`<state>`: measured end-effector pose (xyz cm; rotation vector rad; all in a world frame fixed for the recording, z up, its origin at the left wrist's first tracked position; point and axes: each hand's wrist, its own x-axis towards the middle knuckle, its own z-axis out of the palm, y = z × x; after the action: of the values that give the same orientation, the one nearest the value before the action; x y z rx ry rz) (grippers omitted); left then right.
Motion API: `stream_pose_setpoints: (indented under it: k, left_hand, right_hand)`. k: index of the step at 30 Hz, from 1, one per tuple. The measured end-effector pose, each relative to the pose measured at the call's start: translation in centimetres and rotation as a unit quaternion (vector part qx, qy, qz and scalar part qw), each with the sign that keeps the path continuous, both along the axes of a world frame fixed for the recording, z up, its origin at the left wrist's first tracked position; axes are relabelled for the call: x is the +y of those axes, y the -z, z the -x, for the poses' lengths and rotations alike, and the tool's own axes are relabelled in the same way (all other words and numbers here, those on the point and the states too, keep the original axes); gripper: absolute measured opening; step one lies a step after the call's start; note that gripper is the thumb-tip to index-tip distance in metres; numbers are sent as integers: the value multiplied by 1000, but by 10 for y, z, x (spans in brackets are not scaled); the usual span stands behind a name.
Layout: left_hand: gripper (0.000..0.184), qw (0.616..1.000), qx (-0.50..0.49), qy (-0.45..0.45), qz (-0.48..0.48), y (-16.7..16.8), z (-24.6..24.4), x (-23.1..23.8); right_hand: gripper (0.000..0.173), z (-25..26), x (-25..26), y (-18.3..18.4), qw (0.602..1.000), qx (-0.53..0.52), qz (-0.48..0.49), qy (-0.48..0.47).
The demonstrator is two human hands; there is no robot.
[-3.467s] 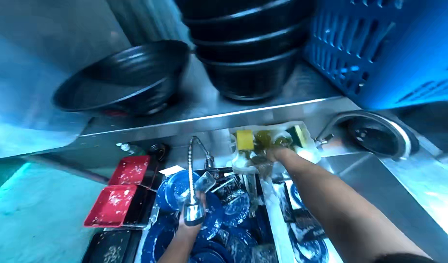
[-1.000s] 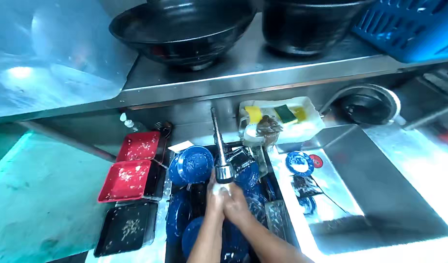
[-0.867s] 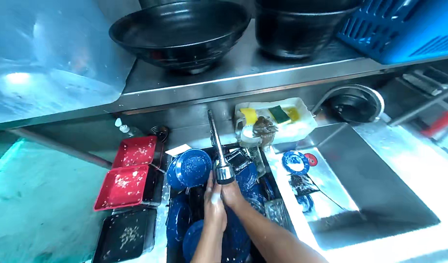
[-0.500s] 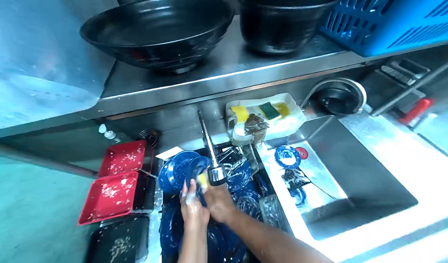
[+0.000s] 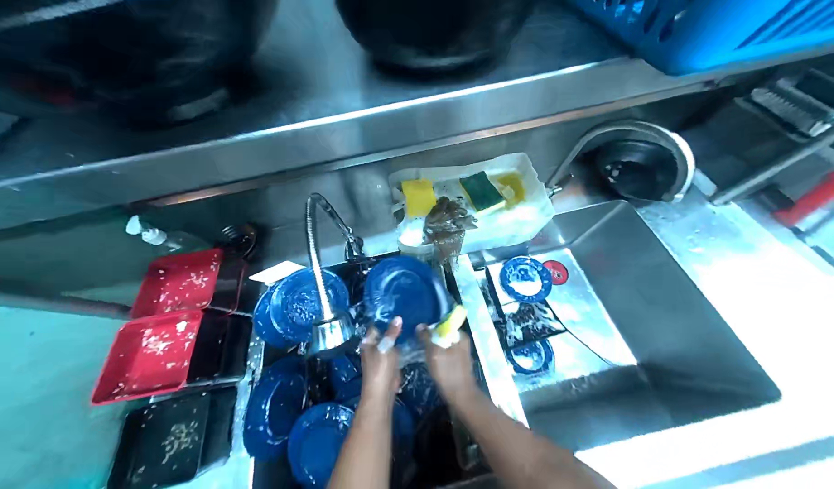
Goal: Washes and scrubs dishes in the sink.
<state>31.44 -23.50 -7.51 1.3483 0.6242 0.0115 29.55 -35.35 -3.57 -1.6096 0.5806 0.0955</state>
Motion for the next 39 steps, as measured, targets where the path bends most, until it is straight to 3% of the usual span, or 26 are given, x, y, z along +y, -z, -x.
stream_pose_setpoints:
  k: [2, 4, 8, 10, 11, 14, 16, 18, 20, 22, 24, 25, 28, 29, 30, 31, 33, 35, 37, 39]
  left_hand:
    - [35, 952, 5, 128, -278, 9, 1, 26]
    - [35, 879, 41, 202, -430, 11, 2, 52]
    - [63, 715, 94, 461, -517, 22, 24, 63]
    - [56, 673, 99, 504, -532, 21, 28, 61]
    - [48, 668, 101, 509, -533, 17, 27, 64]
    - [41, 698, 87, 483, -522, -3, 8, 71]
    - [47, 720, 94, 440, -528, -29, -13, 66]
    - [48, 774, 105, 359, -511, -57, -27, 57]
    - [43, 819, 83, 237, -515, -66, -34, 58]
    - [36, 873, 59, 124, -467, -71, -31, 56]
    - [25, 966, 29, 15, -256, -71, -16, 44]
    - [24, 988, 18, -37, -149, -67, -8, 37]
    - [30, 990, 30, -138, 5, -56, 3, 18]
    - [30, 986, 26, -160, 32, -52, 6, 14]
    - [29, 982, 19, -178, 54, -48, 8, 11]
    - [29, 978, 12, -195, 76, -45, 10, 8]
    - [27, 966, -26, -205, 155, -42, 16, 5]
    - [29, 938, -96, -200, 266, -40, 21, 4]
    - [37, 919, -133, -147, 342, -31, 23, 2]
    - [49, 960, -77, -66, 259, -18, 18, 4]
  right_hand:
    - [34, 0, -72, 20, 999, -22, 40, 20]
    - [31, -1, -142, 55, 994, 8, 15, 106]
    - [41, 17, -224, 138, 951, 207, -55, 223]
    - [40, 30, -236, 166, 940, 296, -36, 164]
    - [40, 35, -243, 170, 938, 336, -33, 79]
    - [56, 13, -251, 146, 895, 400, 36, -196]
    - [76, -36, -246, 89, 886, 359, 115, -271]
    - [74, -79, -232, 6, 904, 223, 212, -297]
    - [65, -117, -212, -55, 913, 27, 309, -265]
    - [55, -168, -187, -90, 874, -89, 402, -257]
    - [45, -220, -162, -95, 822, -32, 464, -327]
    - [43, -243, -153, -82, 788, 1, 490, -372]
    - [37, -277, -136, -49, 704, 73, 518, -480]
    - [35, -282, -132, -48, 692, 89, 505, -508]
    - [35, -285, -130, -53, 706, 95, 472, -519]
    - [39, -280, -127, -63, 748, 92, 427, -500]
    - [41, -242, -115, -84, 870, 17, 339, -359]
    - [33, -181, -85, -83, 955, -87, 191, -211]
    - [34, -118, -39, -55, 990, -77, -13, -121]
    - [40, -74, 6, -23, 986, -2, -143, -84]
